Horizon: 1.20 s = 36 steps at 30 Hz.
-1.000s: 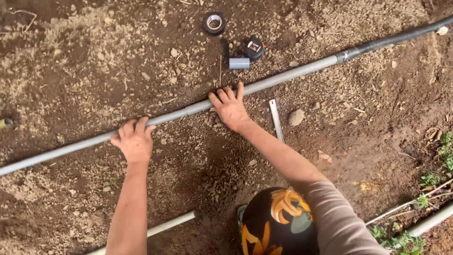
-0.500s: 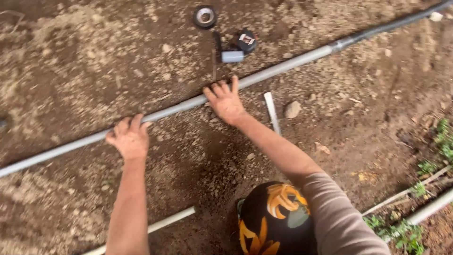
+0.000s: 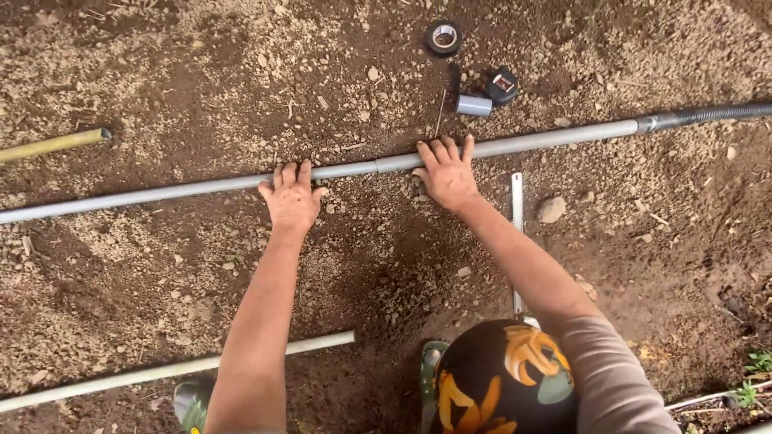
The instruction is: The person uses a saw to cut a metal pipe lying on the ground. After cutting, they align the pipe sections and wrap the joint with black tape to secure the connection.
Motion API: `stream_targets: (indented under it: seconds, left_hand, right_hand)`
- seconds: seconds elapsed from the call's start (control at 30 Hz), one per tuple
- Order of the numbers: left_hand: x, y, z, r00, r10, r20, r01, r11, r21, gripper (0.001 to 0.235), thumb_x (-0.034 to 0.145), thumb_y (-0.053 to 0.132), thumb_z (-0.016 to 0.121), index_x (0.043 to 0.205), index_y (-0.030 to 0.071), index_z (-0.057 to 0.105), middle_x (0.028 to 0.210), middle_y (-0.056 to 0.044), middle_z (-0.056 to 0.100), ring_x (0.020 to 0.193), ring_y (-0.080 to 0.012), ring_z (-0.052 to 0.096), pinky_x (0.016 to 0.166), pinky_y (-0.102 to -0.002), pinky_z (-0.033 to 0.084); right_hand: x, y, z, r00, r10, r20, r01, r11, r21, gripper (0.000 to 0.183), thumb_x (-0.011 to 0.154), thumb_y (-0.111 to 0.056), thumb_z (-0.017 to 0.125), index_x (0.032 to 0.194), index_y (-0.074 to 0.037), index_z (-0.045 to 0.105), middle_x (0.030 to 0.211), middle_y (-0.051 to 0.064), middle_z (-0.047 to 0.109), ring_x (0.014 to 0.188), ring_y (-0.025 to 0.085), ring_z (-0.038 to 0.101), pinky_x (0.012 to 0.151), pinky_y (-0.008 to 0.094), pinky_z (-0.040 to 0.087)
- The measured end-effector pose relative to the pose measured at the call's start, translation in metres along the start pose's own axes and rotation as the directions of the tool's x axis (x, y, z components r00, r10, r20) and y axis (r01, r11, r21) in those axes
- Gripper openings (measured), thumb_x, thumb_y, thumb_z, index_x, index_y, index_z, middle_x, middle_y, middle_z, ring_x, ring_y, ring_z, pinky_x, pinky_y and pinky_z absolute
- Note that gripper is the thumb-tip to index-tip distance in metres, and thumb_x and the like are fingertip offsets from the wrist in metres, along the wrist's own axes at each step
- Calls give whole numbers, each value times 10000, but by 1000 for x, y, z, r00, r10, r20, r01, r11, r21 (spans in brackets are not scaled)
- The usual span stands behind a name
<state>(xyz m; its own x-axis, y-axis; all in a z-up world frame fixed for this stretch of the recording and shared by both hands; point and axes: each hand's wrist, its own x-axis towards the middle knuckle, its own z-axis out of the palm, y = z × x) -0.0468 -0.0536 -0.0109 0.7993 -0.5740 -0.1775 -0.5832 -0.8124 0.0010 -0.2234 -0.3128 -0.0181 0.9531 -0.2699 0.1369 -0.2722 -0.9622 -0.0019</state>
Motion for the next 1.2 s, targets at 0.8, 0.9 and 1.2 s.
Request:
stream_targets:
  seconds: [0.8,0.9,1.2]
  left_hand:
    - [-177,-96,-119,990,132,40,-125,980,-156,254,942,342,483,1102,242,654,780,-65,707,573,-130,682,547,-239,580]
    - [-212,-94,-140,978,24,209,9,988,-156,309,899,326,536,1196,259,590,1062,-73,608,803,-197,688,805,-419,527]
    - [-298,-90,-134,845,-202,495,291,950,-110,422,829,348,642,1222,260,518,1167,-26,593,779,-221,747,707,-344,719]
  right_hand:
    - [131,130,19,878,33,-478,33,991,129,238,777,-106,721,1009,-110,667,924,101,517,912,302,560,856,395,442]
    - [167,118,21,941,120,-317,-90,990,105,451,714,-119,707,1158,-107,627,1110,225,429,1063,432,396,903,541,324]
    - [212,110,19,889,347,300,-366,930,11,220,824,43,566,1030,-16,620,1518,302,133,1323,515,-38,1049,655,6]
